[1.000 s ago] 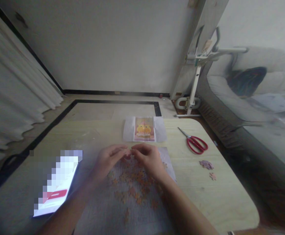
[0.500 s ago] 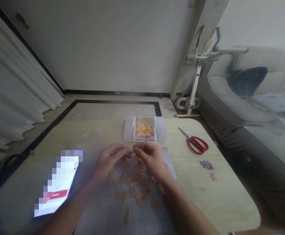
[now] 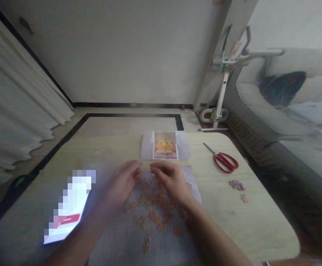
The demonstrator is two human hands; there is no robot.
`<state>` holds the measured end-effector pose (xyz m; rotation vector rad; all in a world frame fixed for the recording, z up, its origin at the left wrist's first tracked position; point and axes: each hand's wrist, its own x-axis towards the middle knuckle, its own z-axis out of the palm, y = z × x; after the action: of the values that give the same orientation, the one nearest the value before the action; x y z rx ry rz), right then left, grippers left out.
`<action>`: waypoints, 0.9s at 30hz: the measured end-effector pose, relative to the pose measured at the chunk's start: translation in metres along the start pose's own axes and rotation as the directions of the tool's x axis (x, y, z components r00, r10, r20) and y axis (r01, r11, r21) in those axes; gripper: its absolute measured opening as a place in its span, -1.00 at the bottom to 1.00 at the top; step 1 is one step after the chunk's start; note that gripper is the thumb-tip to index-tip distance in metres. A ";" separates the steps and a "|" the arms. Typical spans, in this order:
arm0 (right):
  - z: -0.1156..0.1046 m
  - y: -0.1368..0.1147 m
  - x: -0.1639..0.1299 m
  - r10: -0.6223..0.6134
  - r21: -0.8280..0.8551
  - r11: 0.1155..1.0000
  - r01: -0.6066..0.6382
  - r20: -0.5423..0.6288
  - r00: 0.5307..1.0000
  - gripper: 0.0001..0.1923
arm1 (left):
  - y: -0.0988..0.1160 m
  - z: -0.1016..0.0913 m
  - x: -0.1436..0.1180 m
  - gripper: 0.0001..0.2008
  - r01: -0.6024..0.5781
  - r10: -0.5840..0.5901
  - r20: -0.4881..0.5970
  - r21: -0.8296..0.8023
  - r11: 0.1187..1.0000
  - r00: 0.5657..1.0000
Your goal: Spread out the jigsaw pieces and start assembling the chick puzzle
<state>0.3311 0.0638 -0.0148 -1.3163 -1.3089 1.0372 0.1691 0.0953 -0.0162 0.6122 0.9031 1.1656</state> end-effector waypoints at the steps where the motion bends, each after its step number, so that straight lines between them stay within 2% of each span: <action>1: 0.000 -0.001 0.000 -0.035 -0.020 0.999 0.036 0.031 0.999 -0.83 | -0.001 0.001 -0.001 -0.76 0.002 -0.002 -0.002 0.017 1.000 1.000; 4: -0.002 -0.002 0.000 -0.114 -0.045 0.992 0.119 0.097 0.989 -0.82 | -0.002 0.005 -0.005 -0.75 0.037 -0.039 0.030 0.050 0.998 0.999; 7: -0.003 -0.002 0.000 -0.143 -0.056 0.987 0.150 0.105 0.984 -0.81 | -0.001 0.005 -0.007 -0.76 0.044 -0.049 0.064 0.084 0.995 0.997; 17: -0.004 -0.007 0.000 -0.116 -0.050 0.992 0.120 0.069 0.991 -0.81 | -0.001 0.001 -0.009 -0.76 0.065 -0.111 0.167 0.258 0.964 0.980; 23: -0.003 -0.008 0.000 -0.110 -0.025 0.993 0.112 0.082 0.991 -0.80 | -0.001 0.000 -0.009 -0.76 0.017 -0.081 0.168 0.353 0.935 0.983; 27: -0.002 -0.004 0.000 -0.107 -0.014 0.994 0.109 0.086 0.991 -0.79 | 0.000 0.000 -0.009 -0.74 -0.046 -0.019 0.148 0.419 0.907 0.989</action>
<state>0.3327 0.0630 -0.0100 -1.2125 -1.4408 1.0175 0.1680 0.0866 -0.0141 1.0451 1.0309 0.9240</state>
